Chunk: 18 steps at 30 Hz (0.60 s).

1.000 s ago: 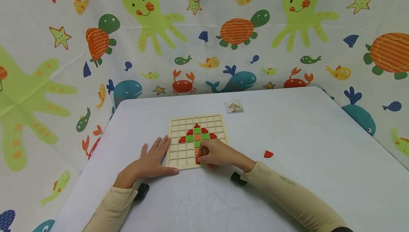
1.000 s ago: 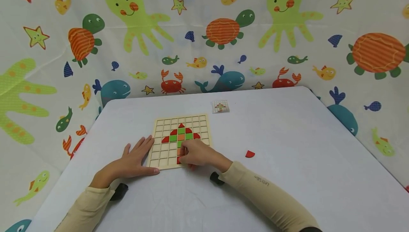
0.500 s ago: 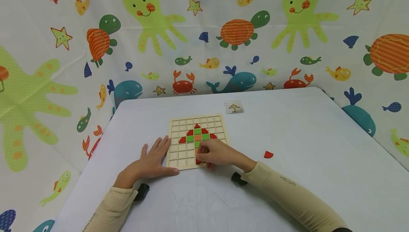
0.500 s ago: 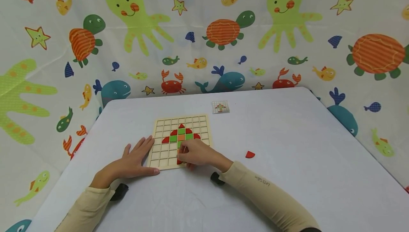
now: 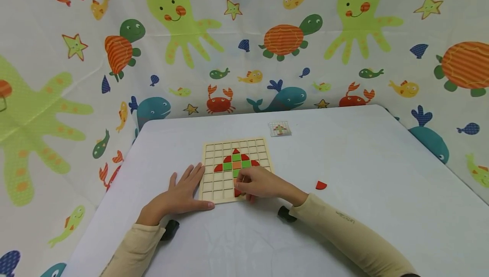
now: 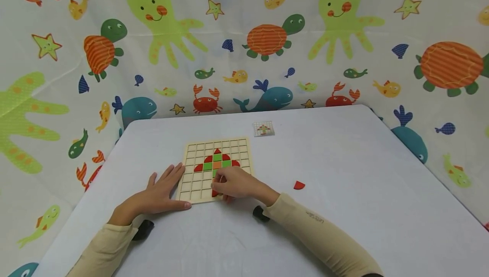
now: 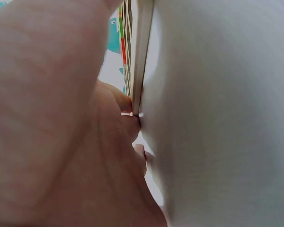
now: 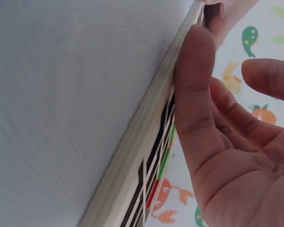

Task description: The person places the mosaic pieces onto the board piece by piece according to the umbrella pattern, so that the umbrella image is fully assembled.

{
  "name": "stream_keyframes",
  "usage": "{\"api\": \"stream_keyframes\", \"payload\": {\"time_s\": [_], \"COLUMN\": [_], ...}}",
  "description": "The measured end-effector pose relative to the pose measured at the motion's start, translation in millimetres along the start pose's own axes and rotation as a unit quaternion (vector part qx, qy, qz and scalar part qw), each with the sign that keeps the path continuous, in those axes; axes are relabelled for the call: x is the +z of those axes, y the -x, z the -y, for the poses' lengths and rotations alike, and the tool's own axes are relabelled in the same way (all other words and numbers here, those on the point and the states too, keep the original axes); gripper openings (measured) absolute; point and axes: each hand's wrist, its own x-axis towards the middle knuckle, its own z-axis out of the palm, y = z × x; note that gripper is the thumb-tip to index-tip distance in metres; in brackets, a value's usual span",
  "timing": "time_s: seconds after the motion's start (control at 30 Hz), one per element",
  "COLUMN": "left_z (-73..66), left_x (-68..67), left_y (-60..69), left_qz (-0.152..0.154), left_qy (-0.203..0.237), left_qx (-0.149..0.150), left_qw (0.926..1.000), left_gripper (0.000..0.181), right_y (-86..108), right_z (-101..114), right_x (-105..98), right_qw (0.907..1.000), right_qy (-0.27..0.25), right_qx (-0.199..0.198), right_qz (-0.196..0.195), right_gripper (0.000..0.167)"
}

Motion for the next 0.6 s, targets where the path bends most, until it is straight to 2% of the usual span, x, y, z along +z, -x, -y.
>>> {"api": "stream_keyframes", "payload": {"time_s": [0.23,0.4,0.6], "left_z": [-0.7,-1.6,-1.3], "left_x": [-0.1,1.6,0.8], "left_y": [-1.3,-1.2,0.2], "left_qz": [0.002,0.005,-0.002], "left_qy": [0.004,0.004,0.002], "left_qx": [0.003,-0.002,-0.003], "left_qw": [1.0000,1.0000,1.0000], "left_gripper": [0.128,0.129,0.128], "right_y": [5.3,9.9,26.7], "right_z": [5,0,-8], "right_x": [-6,-10,-19], "right_qw": [0.9994,0.9973,0.9965], "right_qy": [0.003,0.044,0.049], "right_qx": [-0.022,-0.037,-0.035], "right_qz": [-0.025,-0.046,-0.057], "right_gripper": [0.017,0.018,0.022]}}
